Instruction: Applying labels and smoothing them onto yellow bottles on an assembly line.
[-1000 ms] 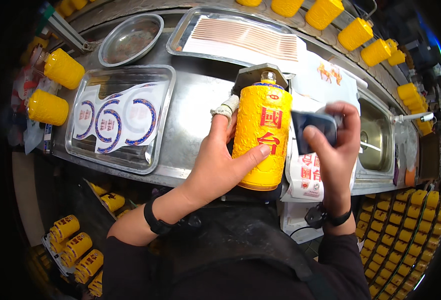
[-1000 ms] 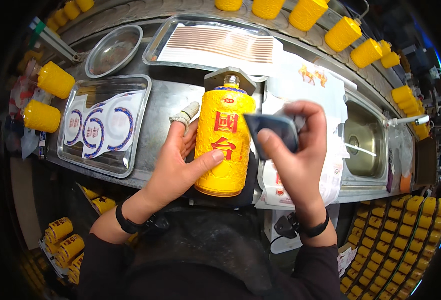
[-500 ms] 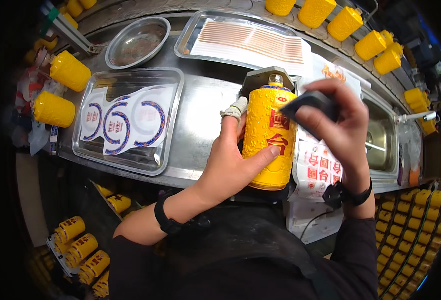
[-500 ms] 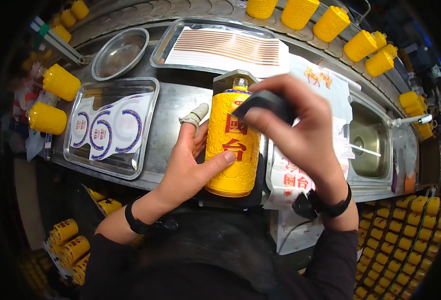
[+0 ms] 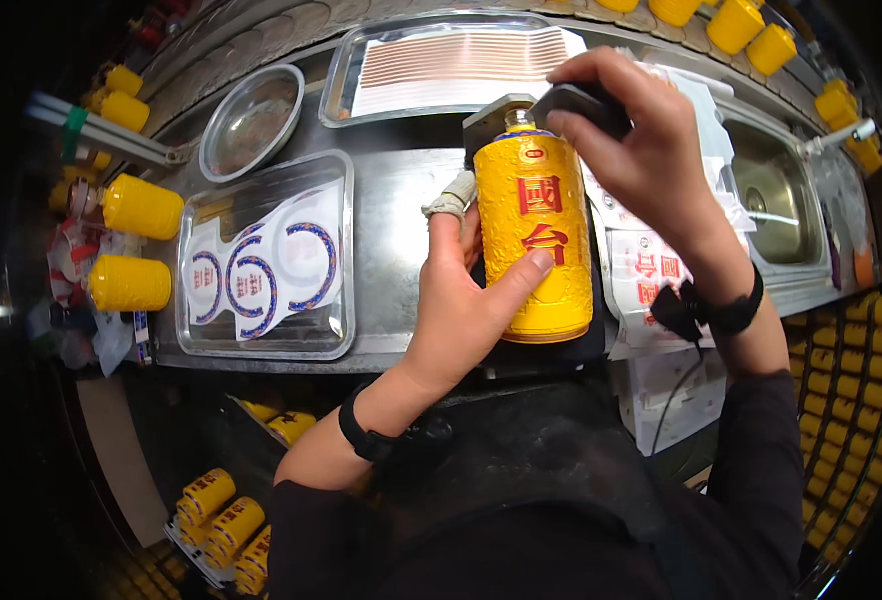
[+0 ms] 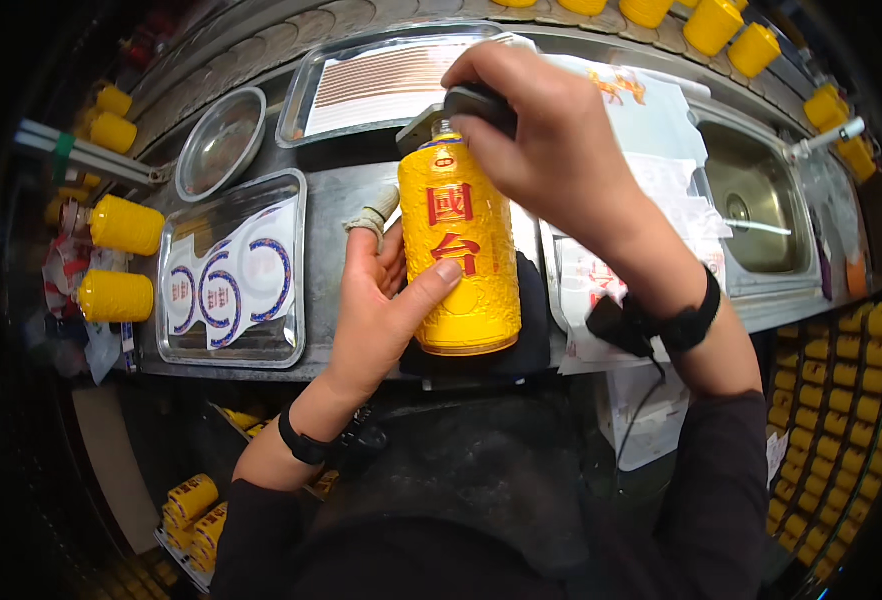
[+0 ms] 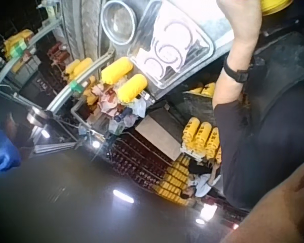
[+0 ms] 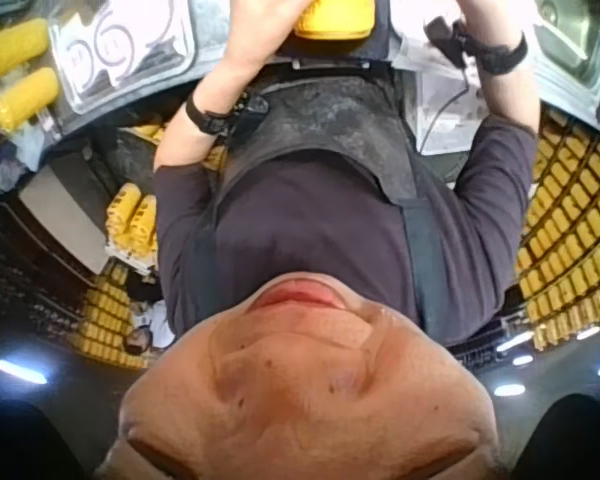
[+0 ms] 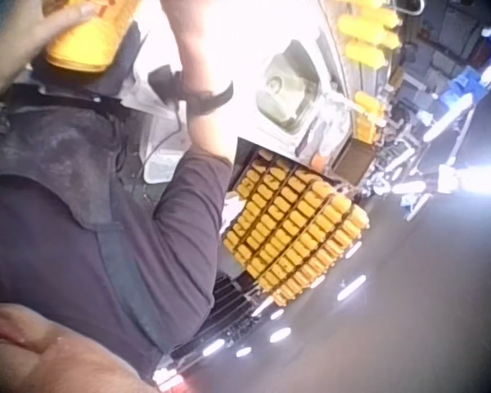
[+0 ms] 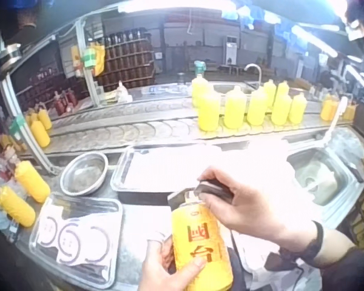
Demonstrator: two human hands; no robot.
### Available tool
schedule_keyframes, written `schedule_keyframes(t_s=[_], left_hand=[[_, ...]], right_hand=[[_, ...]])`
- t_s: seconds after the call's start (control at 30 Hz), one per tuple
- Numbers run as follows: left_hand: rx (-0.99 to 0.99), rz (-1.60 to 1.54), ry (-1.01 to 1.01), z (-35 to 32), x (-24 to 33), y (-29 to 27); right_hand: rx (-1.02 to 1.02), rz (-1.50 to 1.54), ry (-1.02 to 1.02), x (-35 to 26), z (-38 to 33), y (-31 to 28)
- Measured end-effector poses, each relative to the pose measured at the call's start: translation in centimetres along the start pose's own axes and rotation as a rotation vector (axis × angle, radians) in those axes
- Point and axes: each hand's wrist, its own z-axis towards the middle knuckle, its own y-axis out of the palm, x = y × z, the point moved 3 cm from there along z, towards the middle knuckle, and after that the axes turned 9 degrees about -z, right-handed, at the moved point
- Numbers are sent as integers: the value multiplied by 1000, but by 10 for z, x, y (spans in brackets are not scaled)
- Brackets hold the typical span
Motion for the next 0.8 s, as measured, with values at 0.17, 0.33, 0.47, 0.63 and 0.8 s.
schedule_keyframes(t_s=[0.17, 0.33, 0.47, 0.63, 0.8], left_hand=[[2, -50, 2, 0, -2, -2], [-2, -150, -76, -7, 4, -15], [-90, -102, -1, -7, 8, -10], [1, -138, -7, -5, 3, -2], [-16, -85, 62, -4, 0, -3]], right_hand=[[-153, -36, -178, -4, -20, 6], [-162, 65, -283, -32, -50, -5], [-233, 271, -25, -36, -53, -15], [92, 263, 108, -4, -38, 2], [-107, 24, -165, -24, -63, -11]])
